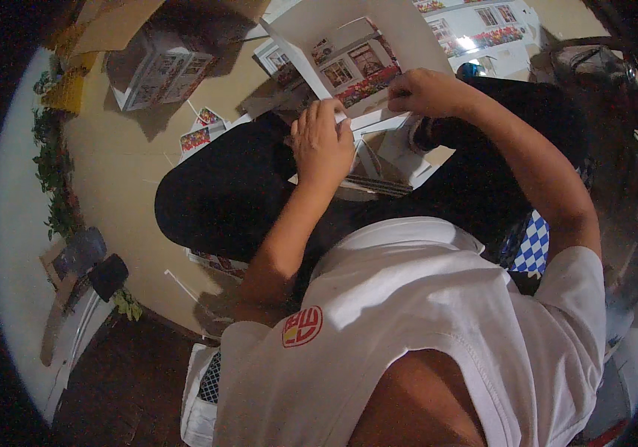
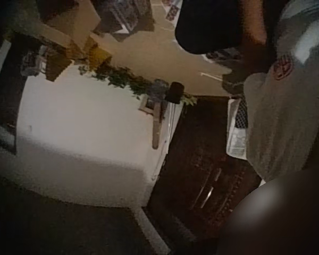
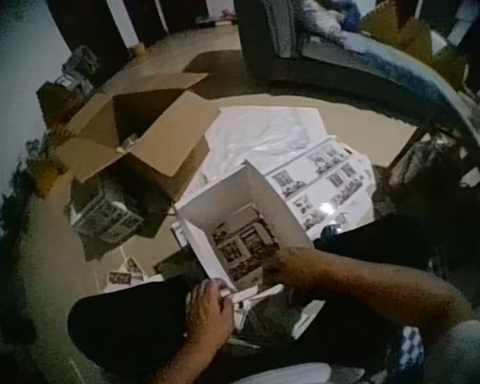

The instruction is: The person assembles small paper boxes by folding printed panels and securing edges with adhesive tape. They repeatedly pick up flat sheets, fold them into box shapes, and apply tape to hold the structure together.

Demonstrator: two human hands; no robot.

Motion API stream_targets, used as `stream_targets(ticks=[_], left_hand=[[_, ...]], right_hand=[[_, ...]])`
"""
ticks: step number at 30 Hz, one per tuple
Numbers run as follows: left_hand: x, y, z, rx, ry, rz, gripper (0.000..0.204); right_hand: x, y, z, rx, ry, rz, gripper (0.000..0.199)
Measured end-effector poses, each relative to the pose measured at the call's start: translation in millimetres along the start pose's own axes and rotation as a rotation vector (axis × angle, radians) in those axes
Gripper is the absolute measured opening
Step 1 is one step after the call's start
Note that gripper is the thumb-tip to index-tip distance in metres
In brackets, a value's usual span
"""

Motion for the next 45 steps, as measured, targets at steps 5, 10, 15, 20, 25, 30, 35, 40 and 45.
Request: stream_targets(ticks=[5, 10, 15, 20, 25, 30, 35, 40, 45], left_hand=[[-6.9, 2.8, -2.5, -0.04, -0.268, 0.097, 0.017], [-14.5, -6.4, -1.7, -0.043, -0.242, -0.072, 0.015], [-3.3, -13.7, 5.8, -0.111, -0.245, -0.113, 0.006], [-5.1, -17.9, 5.2, -0.057, -0.287, -0.085, 0.009], [-3.8, -18.9, 7.6, -0.007, -0.274, -0.076, 0.014], [-7.5, -15.9, 6.9, 0.023, -0.272, -0.038, 0.016], [-9.7, -15.3, 6.3, 0.016, -0.281, -0.027, 0.016], [-17.1, -15.7, 3.8, 0.02, -0.297, 0.096, 0.015], [-26.5, -20.5, -3.0, 0.024, -0.395, 0.123, 0.029]], right_hand=[[-6.7, -3.3, 7.8, 0.042, 0.026, -0.024, 0.024], [-12.4, -4.5, 15.1, 0.021, 0.121, 0.045, 0.024], [-2.4, 26.8, -10.0, -0.045, 0.139, -0.027, 0.019], [-24.5, 44.4, -18.5, -0.137, 0.21, -0.277, 0.014], [-17.0, 43.2, -16.0, -0.196, 0.167, -0.479, 0.009], [-24.1, 34.2, -8.1, -0.223, 0.255, -0.727, 0.008], [-33.4, 34.2, -9.7, -0.286, 0.269, -0.692, 0.008], [-36.9, 35.9, -8.8, -0.344, 0.337, -0.622, 0.008], [-36.0, 36.5, -7.3, -0.362, 0.339, -0.628, 0.011]])
Point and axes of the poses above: each hand's wrist, its own z-axis towards the middle knuckle, its own y-axis out of the back of the hand, x = y × z, the point moved 5 cm from there along z, towards the middle knuckle, and after that the axes turned 10 degrees about -y, right-handed, at the moved point
